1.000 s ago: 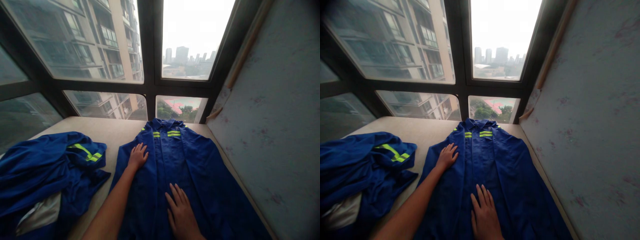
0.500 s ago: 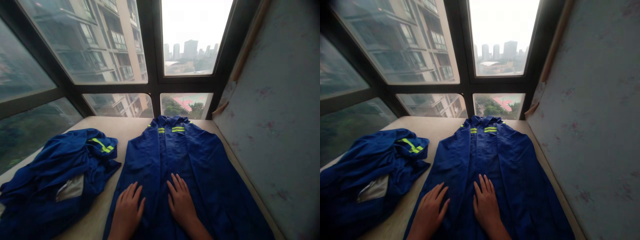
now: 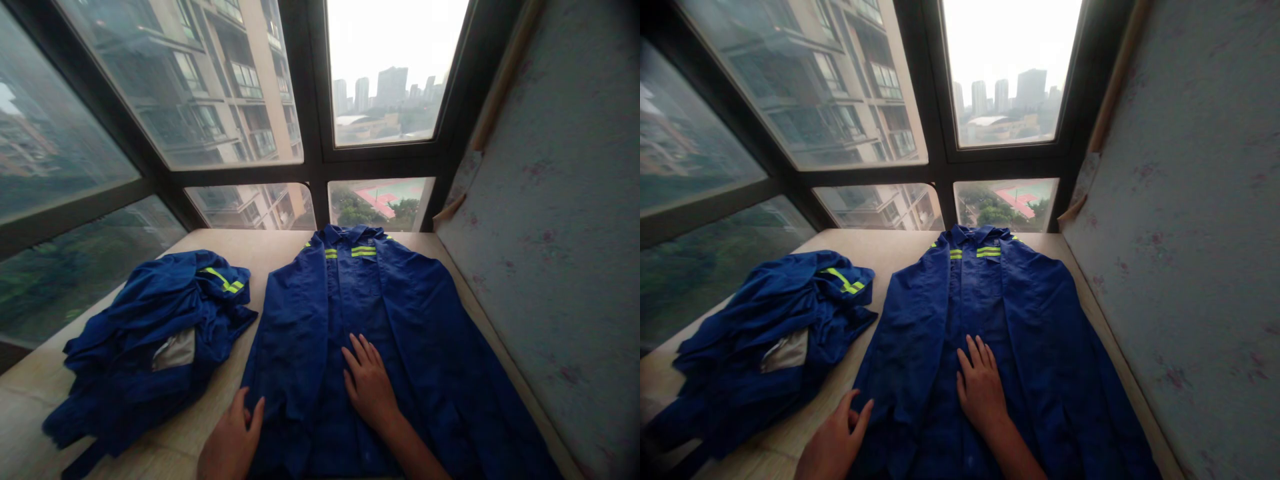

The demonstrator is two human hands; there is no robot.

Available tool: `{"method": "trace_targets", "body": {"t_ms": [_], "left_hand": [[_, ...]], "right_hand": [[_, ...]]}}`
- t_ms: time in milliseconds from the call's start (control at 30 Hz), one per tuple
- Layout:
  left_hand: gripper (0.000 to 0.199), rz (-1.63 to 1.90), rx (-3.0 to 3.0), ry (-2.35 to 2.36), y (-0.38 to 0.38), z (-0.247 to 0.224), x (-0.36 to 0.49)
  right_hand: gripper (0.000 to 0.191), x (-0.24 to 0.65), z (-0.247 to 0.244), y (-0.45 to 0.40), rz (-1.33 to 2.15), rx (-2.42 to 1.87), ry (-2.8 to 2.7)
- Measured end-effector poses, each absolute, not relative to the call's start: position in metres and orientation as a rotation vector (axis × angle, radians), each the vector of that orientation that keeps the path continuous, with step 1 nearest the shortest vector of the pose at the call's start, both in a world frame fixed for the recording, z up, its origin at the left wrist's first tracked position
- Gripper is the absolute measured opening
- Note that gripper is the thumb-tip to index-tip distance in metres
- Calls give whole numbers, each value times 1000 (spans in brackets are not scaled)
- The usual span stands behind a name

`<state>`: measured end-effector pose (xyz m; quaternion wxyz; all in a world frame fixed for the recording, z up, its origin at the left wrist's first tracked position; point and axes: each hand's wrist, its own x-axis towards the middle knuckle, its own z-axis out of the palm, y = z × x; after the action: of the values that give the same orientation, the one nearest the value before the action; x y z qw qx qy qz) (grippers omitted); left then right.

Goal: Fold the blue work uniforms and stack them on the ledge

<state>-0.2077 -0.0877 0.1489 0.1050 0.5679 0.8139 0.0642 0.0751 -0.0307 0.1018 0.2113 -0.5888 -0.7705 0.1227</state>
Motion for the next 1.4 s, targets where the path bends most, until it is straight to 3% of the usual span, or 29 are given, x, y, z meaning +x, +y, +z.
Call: {"method": "trace_targets", "body": {"t_ms": [100, 233, 367, 633, 900, 1033, 1100, 1200, 1400], "left_hand": [[43, 79, 1495, 2275, -96, 155, -214], [34, 340, 1440, 2278, -94, 157, -215], [37, 526, 1359, 2409, -89, 165, -219], [45, 146, 1713, 2415, -101, 144, -217], [55, 298, 1613, 2318, -107, 143, -224], [62, 403, 1527, 2257, -107, 144, -231], [66, 451, 1480, 2212, -108, 144, -235], [69, 521, 1471, 2164, -111, 144, -239], [67, 498, 1486, 2210, -111, 145, -234]], "right_hand": [[49, 75, 103, -31, 345, -1634, -2145], [50, 76, 103, -32, 332, -1626, -2155], [50, 77, 103, -34, 333, -1613, -2163], [49, 81, 99, -34, 331, -1577, -2143], [33, 30, 120, -88, 365, -1364, -2106], [54, -25, 115, -125, 358, -1151, -2199], [44, -41, 107, -131, 287, -1173, -2194], [9, -46, 100, -130, 233, -1163, -2160], [12, -33, 96, -133, 184, -926, -2202]]}}
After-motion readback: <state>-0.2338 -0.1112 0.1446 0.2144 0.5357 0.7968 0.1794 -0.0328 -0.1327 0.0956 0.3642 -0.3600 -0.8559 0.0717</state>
